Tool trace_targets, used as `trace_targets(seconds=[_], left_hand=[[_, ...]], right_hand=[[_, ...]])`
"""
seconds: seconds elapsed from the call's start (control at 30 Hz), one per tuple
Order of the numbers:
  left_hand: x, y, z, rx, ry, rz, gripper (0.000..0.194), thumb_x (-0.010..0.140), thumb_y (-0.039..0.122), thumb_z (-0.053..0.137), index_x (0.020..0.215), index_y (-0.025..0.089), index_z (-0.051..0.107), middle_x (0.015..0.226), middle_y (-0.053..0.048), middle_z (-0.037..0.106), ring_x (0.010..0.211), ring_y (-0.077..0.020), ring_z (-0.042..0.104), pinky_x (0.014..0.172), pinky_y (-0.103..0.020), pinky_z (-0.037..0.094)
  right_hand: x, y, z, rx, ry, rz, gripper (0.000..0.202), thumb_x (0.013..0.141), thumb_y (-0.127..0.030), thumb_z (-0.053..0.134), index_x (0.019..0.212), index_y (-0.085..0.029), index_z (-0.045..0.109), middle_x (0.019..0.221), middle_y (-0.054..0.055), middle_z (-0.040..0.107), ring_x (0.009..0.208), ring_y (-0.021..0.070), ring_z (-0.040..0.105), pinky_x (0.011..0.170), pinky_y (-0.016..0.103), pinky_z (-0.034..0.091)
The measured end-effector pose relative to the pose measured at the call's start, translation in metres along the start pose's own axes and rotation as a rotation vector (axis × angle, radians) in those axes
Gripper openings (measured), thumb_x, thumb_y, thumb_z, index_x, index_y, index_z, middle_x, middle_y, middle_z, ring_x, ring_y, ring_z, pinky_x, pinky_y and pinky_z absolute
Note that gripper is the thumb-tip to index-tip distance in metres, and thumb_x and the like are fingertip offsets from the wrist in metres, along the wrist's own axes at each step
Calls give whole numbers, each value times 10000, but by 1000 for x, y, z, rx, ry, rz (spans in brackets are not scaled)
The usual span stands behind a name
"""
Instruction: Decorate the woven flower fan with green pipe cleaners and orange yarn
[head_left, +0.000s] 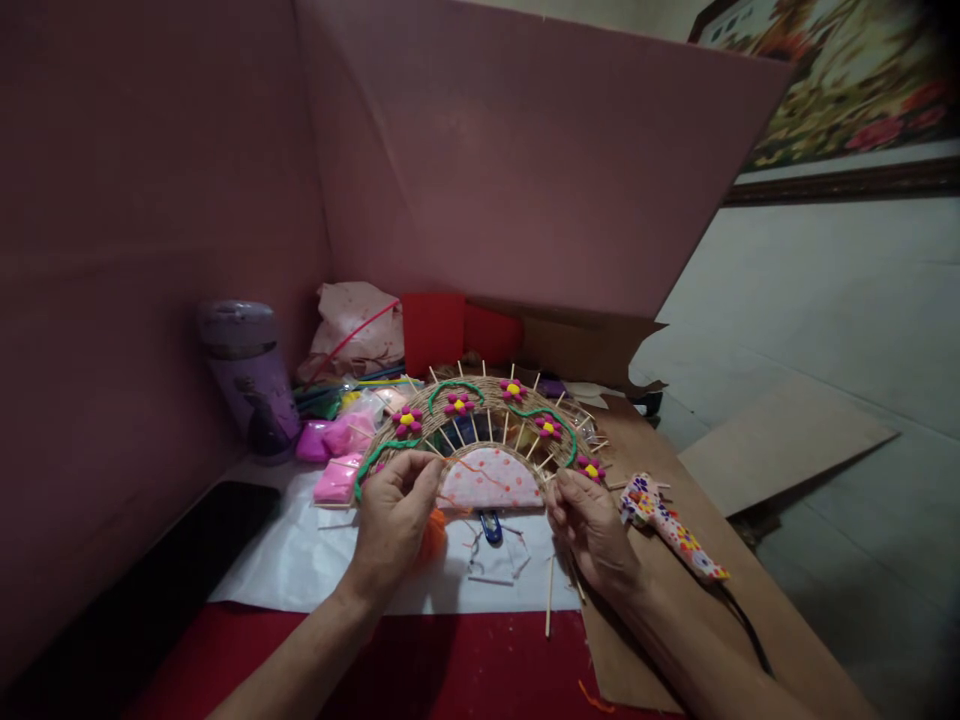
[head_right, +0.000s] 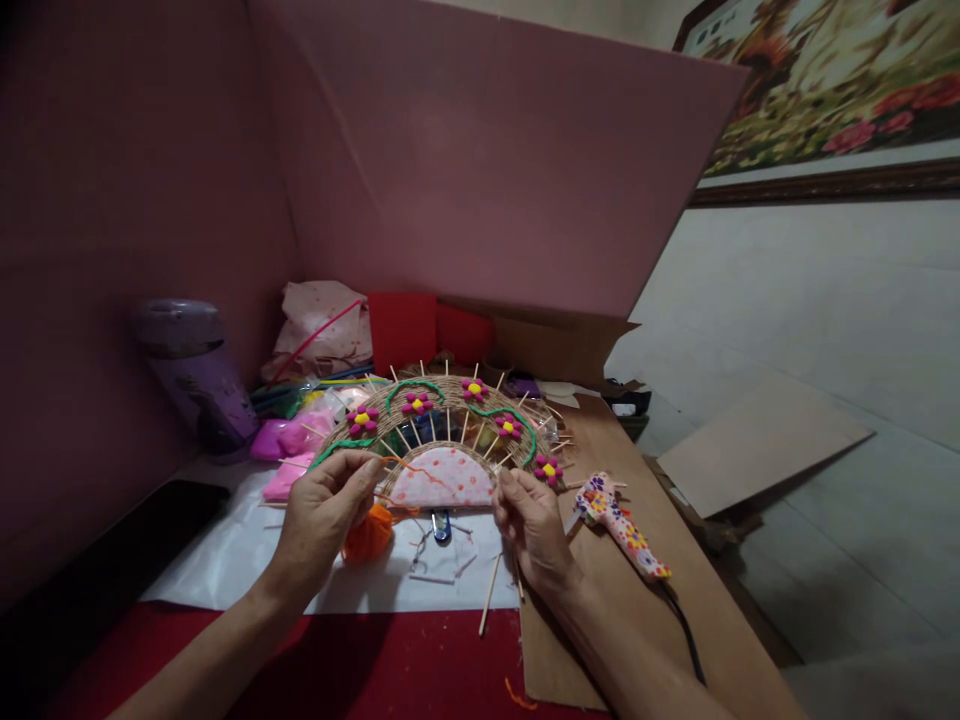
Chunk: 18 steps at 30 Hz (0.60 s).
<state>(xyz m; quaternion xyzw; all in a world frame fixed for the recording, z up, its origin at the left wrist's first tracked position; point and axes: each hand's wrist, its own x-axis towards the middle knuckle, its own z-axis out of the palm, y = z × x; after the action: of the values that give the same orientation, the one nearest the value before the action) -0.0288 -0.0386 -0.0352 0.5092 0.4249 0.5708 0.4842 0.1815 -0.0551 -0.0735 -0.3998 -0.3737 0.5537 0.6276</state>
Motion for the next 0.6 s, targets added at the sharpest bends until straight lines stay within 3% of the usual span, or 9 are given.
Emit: trace_targets(seconds=[0.13, 0.23, 0.33, 0.43, 0.53, 0.6], left_hand=[[-1, -1, 1, 1, -21, 5, 205, 746, 340, 619, 697, 144, 580, 532, 56, 459, 461, -51, 353, 438, -183, 290], [-4, -4, 3, 16, -85, -2, 192, 772, 327, 599, 715, 143, 594, 584, 33, 519, 517, -62, 423, 490, -183, 346], [-9, -7, 6, 60, -203, 48, 187, 793, 316, 583, 742, 142, 627, 673, -3, 585, 626, -94, 501, 579, -203, 397], [-15, -9, 9, 116, -365, 106, 195, 815, 313, 562, 786, 145, 656, 681, -10, 595, 623, -97, 496, 575, -207, 391], [-18, -11, 10, 158, -454, 133, 200, 836, 304, 536, 807, 148, 659, 675, -10, 603, 613, -93, 496, 570, -203, 384], [-18, -12, 10, 185, -405, 150, 206, 841, 304, 527, 778, 147, 644, 680, -10, 598, 618, -93, 496, 571, -202, 381]], right_hand=[[2, 3, -4, -61, 77, -85, 276, 712, -362, 715, 660, -177, 517, 535, -60, 456, 396, 33, 296, 354, 154, 190], [-1, 4, -4, -271, 16, -221, 141, 776, -330, 660, 813, -207, 602, 661, -33, 510, 492, 62, 416, 445, 177, 344], [-10, 3, 1, -542, -138, -419, 228, 819, -324, 607, 1033, -248, 633, 1025, 44, 559, 850, 150, 550, 715, 254, 457], [-22, 0, 10, -706, -318, -455, 439, 805, -319, 626, 1232, -290, 530, 1282, 65, 442, 1157, 226, 438, 893, 316, 416], [-31, -2, 17, -724, -479, -366, 165, 839, -328, 581, 969, -251, 649, 1164, 59, 509, 1131, 226, 459, 969, 364, 364], [-32, -2, 17, -625, -509, -276, 261, 885, -376, 490, 741, -207, 627, 1030, 63, 549, 1023, 217, 519, 916, 369, 403]])
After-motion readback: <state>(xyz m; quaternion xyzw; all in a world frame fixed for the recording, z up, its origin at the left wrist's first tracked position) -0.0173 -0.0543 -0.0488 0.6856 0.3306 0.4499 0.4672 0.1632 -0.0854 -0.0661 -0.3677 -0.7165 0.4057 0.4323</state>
